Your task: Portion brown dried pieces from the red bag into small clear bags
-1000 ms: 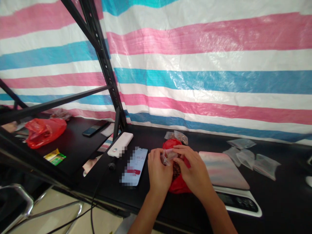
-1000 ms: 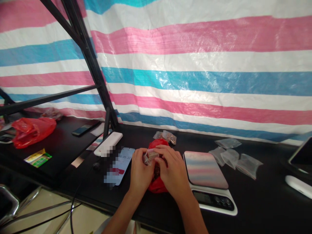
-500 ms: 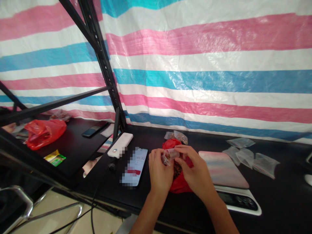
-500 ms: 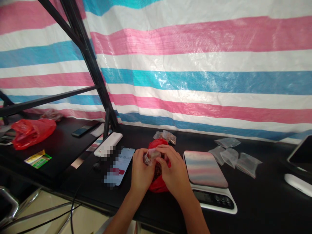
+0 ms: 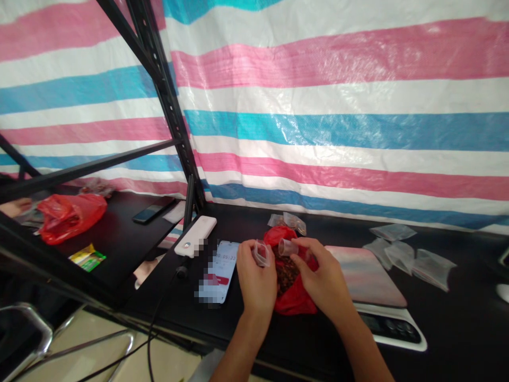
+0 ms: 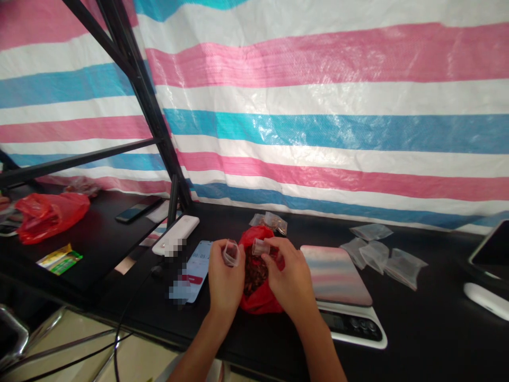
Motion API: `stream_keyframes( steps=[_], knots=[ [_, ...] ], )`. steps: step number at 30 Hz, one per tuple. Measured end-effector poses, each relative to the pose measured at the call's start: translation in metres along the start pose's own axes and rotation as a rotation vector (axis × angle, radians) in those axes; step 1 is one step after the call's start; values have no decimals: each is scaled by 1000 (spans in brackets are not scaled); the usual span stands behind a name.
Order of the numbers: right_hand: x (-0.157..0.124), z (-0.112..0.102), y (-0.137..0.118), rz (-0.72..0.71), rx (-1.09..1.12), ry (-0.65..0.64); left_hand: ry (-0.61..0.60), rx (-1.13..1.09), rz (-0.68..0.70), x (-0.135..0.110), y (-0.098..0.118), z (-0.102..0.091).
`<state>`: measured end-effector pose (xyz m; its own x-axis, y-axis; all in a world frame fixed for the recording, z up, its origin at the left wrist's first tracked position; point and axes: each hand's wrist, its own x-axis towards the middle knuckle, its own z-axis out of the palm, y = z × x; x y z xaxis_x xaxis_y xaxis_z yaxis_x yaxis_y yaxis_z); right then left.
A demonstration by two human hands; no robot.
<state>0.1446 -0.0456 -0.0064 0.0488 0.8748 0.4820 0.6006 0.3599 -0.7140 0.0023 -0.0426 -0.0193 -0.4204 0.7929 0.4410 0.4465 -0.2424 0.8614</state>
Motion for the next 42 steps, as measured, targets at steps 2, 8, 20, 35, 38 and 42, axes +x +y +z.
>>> stream_keyframes(
  steps=[2,8,20,35,38,42],
  knots=[
    [-1,-4,-5,-68,7,-77,72,-54,-6,0,0,-1],
    [-11,-15,-42,-172,107,-198,89,35,109,-8,2,-4],
    [-13,-57,-19,18,171,125,-151,152,469,-37,26,10],
    [-27,-113,78,133,-463,491,-171,-8,640,-46,41,4],
    [-28,-117,71,136,-450,624,-156,-70,655,-49,42,4],
    [-29,-120,64,104,-426,702,-153,-134,698,-56,43,4]
  ],
)
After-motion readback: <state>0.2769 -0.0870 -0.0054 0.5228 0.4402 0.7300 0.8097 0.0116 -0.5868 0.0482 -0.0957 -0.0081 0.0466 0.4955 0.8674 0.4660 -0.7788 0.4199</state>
